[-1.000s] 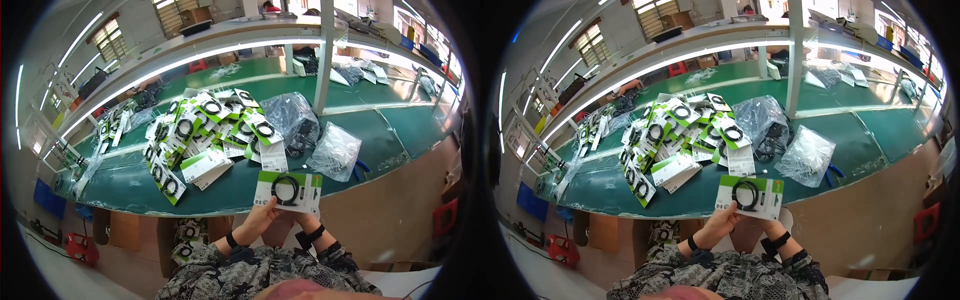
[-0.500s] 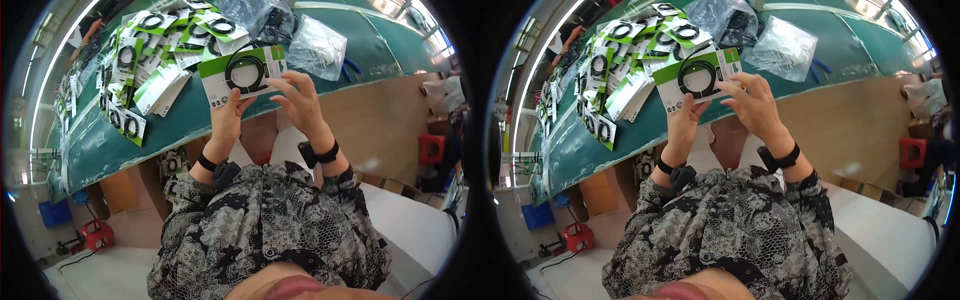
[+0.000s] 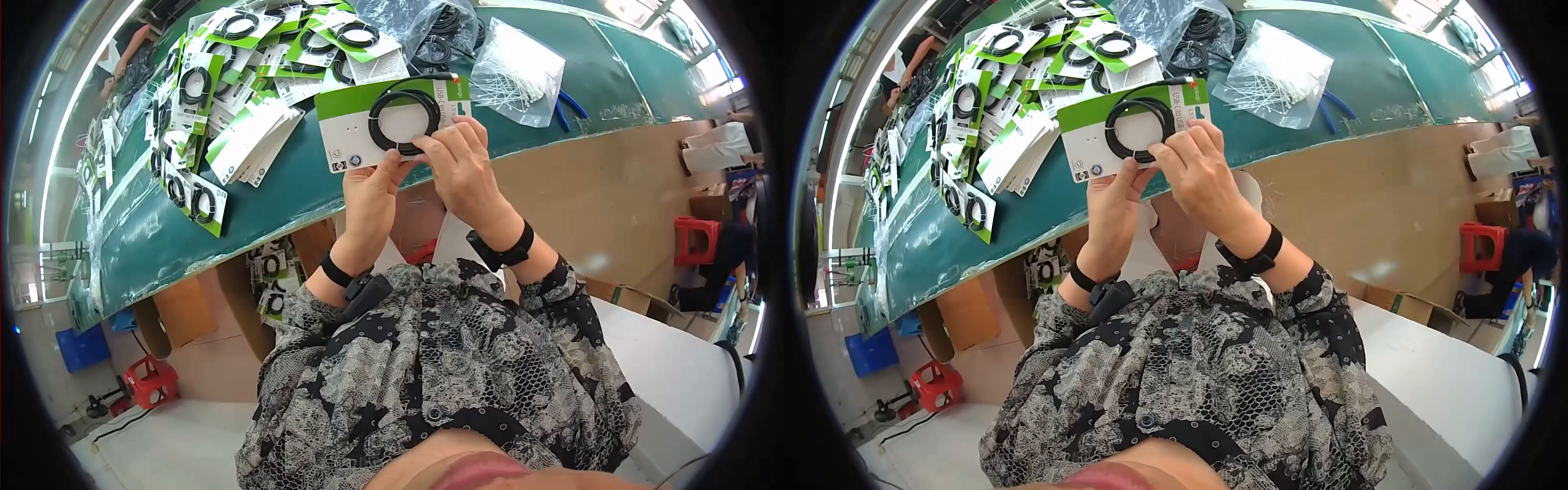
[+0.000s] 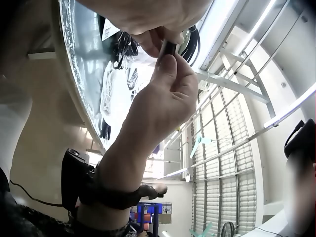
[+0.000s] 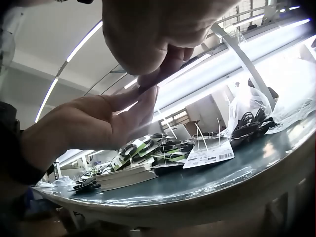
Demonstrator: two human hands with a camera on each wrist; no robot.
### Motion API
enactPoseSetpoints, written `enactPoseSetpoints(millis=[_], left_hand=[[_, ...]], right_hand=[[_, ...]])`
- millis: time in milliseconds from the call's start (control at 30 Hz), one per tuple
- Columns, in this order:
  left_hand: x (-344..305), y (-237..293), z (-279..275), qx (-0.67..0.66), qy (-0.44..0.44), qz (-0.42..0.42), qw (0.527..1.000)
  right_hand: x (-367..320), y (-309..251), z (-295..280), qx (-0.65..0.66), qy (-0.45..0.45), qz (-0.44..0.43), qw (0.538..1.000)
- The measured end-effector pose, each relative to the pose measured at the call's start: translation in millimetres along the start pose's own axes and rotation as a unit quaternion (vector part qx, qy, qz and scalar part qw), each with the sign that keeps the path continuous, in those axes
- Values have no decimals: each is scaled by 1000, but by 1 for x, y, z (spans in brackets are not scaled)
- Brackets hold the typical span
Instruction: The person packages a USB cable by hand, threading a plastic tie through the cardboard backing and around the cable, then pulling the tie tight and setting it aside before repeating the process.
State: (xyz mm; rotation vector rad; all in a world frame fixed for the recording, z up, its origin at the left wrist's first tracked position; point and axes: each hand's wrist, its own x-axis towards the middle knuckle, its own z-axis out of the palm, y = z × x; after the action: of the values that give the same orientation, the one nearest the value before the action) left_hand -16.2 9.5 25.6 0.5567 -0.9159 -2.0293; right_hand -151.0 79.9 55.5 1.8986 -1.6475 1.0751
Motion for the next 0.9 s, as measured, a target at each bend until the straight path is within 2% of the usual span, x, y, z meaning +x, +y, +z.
enactPoseSetpoints(millis=[233, 267, 367, 533, 667, 767, 800, 900], left_hand=[[-1, -11, -12, -114, -23, -11, 993], [-1, -10, -14, -112, -24, -12, 993], [3, -5, -16, 33, 57, -41, 997], [-5, -14, -8, -18, 60, -6, 998], [-7, -21, -7, -55, 69, -37, 995], [-6, -22, -3, -36, 45, 12, 998], [-6, -26, -3, -33, 43, 10, 998], [-1, -44, -12, -10, 39, 41, 998]], right_hand=[[-5, -18, 5, 19, -15, 39, 999], [-5, -19, 4, 19, -14, 40, 999], [3, -21, -1, 118, -16, 107, 987], [19, 6, 3, 40, 58, 124, 990], [15, 8, 19, 80, 43, 187, 978], [15, 13, 29, 212, 57, 294, 930], [14, 14, 31, 211, 61, 296, 929], [15, 18, 35, 222, -8, 294, 930]])
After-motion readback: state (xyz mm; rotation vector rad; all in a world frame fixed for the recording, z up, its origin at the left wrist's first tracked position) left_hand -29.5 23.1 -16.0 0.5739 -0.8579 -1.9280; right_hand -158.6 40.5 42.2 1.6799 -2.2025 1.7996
